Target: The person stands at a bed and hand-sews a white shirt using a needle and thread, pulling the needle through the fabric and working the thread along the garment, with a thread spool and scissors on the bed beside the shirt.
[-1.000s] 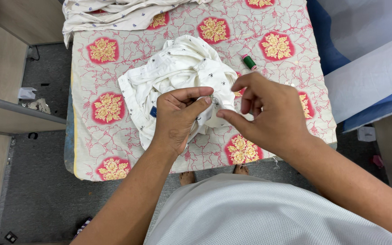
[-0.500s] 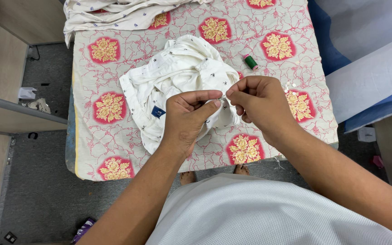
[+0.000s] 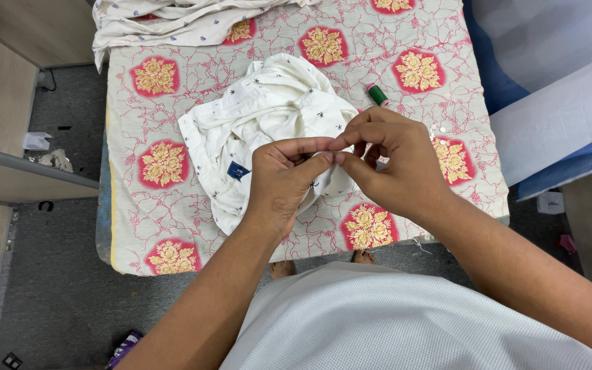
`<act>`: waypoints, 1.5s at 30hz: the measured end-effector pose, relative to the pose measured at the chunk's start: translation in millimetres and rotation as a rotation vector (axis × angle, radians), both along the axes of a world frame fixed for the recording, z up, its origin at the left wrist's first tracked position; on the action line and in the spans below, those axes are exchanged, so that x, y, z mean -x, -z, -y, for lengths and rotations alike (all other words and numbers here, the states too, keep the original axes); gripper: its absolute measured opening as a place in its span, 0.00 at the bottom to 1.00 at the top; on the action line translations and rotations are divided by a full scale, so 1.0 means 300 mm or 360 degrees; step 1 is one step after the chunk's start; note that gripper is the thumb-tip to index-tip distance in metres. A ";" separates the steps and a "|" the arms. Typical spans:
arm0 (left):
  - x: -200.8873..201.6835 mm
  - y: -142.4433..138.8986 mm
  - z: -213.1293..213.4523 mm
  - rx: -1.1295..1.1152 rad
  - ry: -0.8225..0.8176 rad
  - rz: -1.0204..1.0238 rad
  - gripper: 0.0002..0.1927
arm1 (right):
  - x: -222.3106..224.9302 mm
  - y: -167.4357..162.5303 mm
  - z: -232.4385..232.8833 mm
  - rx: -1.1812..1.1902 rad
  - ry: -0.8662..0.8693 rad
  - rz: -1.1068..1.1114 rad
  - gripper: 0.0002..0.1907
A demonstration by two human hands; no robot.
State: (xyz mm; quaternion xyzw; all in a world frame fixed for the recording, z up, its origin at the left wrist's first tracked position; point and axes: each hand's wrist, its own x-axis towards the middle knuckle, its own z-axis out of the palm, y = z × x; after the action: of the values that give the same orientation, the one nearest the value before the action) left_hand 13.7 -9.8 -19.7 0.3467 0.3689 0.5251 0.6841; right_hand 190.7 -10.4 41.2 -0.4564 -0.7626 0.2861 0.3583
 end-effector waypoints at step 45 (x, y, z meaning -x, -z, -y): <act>-0.024 -0.053 0.004 0.0063 -0.0148 -0.0539 0.10 | -0.021 -0.084 0.046 -0.0482 0.0005 0.0015 0.05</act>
State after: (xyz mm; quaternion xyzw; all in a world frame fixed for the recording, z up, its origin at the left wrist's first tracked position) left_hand 20.9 -11.1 -3.8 0.3992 0.5049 0.4828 0.5939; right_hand 197.1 -24.2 66.5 -0.3996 -0.7980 0.1651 0.4199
